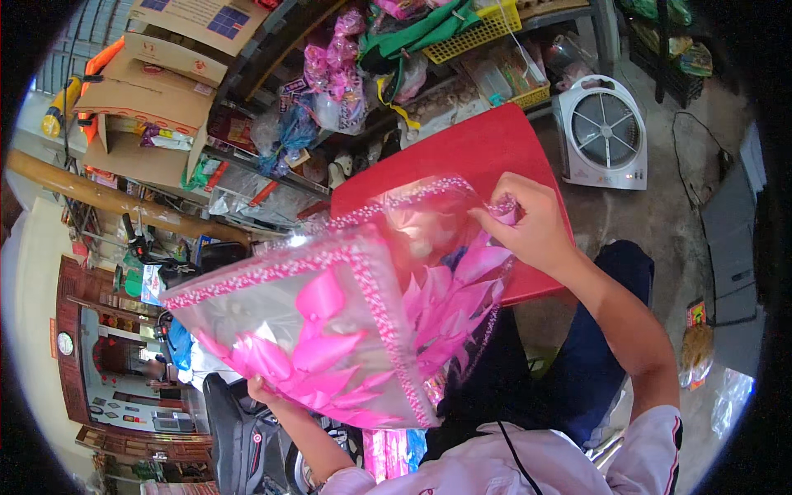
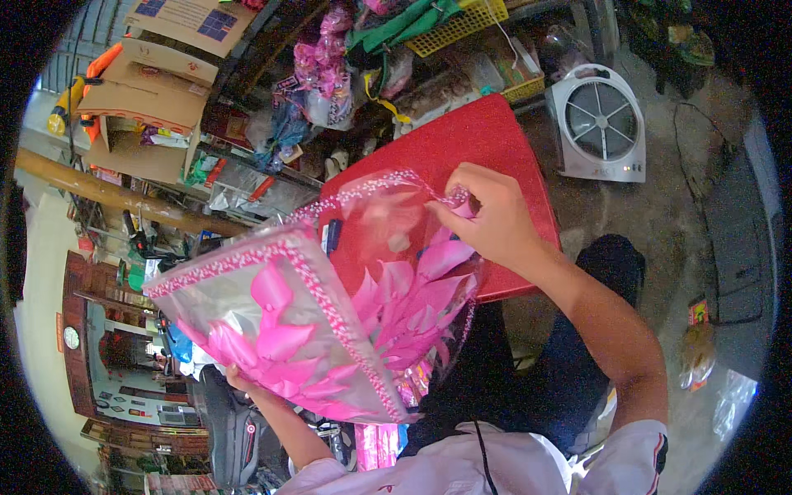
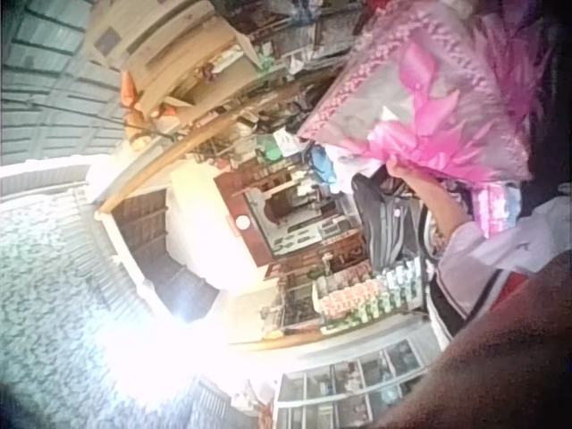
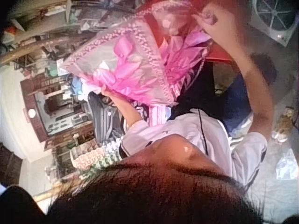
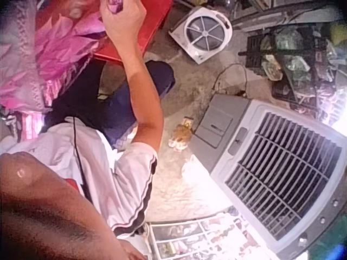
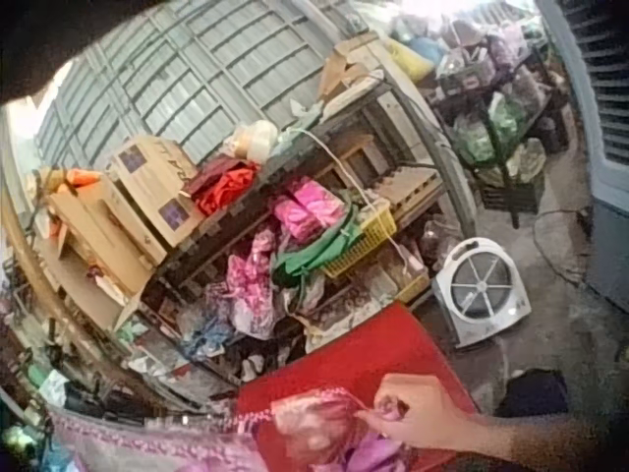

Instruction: The person organizes and packages pink plastic decorative items at a red table, using a tape dispenser to seal the packages.

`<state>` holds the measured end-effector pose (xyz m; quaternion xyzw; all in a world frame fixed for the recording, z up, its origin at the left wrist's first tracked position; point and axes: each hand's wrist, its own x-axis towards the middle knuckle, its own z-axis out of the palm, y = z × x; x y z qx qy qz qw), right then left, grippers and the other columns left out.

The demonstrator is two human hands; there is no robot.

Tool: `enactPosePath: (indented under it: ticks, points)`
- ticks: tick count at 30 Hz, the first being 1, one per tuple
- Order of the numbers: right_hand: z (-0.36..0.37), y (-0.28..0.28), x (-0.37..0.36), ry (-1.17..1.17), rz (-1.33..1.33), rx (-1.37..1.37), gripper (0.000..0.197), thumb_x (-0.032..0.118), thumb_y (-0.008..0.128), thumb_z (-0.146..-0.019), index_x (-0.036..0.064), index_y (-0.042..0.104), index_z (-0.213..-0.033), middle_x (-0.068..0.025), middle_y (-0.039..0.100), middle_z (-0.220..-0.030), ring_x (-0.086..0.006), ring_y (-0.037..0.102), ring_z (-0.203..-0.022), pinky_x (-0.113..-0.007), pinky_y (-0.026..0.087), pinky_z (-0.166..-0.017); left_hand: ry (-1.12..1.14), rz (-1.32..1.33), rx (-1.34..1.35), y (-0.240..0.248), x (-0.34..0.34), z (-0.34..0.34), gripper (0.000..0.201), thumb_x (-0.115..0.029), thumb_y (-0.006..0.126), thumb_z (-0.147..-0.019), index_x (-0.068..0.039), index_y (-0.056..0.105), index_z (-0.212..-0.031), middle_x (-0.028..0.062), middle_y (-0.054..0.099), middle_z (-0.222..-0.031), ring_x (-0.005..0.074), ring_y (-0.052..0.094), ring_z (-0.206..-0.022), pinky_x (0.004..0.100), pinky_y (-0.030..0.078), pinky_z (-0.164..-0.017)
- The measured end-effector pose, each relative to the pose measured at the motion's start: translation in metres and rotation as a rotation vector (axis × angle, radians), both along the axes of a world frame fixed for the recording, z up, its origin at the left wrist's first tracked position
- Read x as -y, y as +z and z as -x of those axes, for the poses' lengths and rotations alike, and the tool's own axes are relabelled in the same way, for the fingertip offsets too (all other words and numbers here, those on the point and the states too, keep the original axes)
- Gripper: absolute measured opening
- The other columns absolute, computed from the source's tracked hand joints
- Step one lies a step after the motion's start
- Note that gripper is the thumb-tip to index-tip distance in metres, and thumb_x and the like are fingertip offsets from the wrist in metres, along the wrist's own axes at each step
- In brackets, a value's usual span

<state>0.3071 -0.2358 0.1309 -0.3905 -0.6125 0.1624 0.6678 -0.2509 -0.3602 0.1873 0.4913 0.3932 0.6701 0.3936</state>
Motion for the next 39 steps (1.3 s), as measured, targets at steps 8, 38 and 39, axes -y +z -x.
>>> enactPosePath:
  ticks: [8,38,39]
  points:
    - [-0.003,0.003,0.002,-0.024,0.059,0.024,0.029,0.01,0.085,-0.077,0.0008,0.057,-0.077,-0.0097,0.054,-0.069,-0.0216,0.054,-0.06,-0.033,0.043,-0.057,-0.024,-0.037,0.057,-0.004,0.011,-0.012,0.069,-0.029,0.057,-0.084,0.006,0.045,-0.142,0.0228,0.06,-0.13,0.0401,0.061,-0.119,0.0546,0.048,-0.105]
    - [-0.025,-0.005,-0.006,-0.073,0.214,-0.182,0.031,0.015,0.085,-0.084,0.0061,0.056,-0.077,0.0053,0.052,-0.069,-0.0037,0.044,-0.065,-0.025,0.038,-0.058,0.39,0.121,0.084,0.013,0.045,0.032,0.073,-0.039,0.057,-0.084,0.005,0.046,-0.142,0.023,0.059,-0.131,0.041,0.062,-0.117,0.0553,0.051,-0.099]
    - [-0.024,-0.005,-0.006,-0.079,0.209,-0.177,0.031,0.015,0.084,-0.084,0.0065,0.055,-0.078,0.0059,0.051,-0.069,-0.0031,0.044,-0.065,-0.024,0.037,-0.057,0.389,0.127,0.074,0.015,0.047,0.029,0.074,-0.035,0.059,-0.081,0.005,0.046,-0.141,0.0224,0.059,-0.131,0.0411,0.061,-0.118,0.0555,0.05,-0.1]
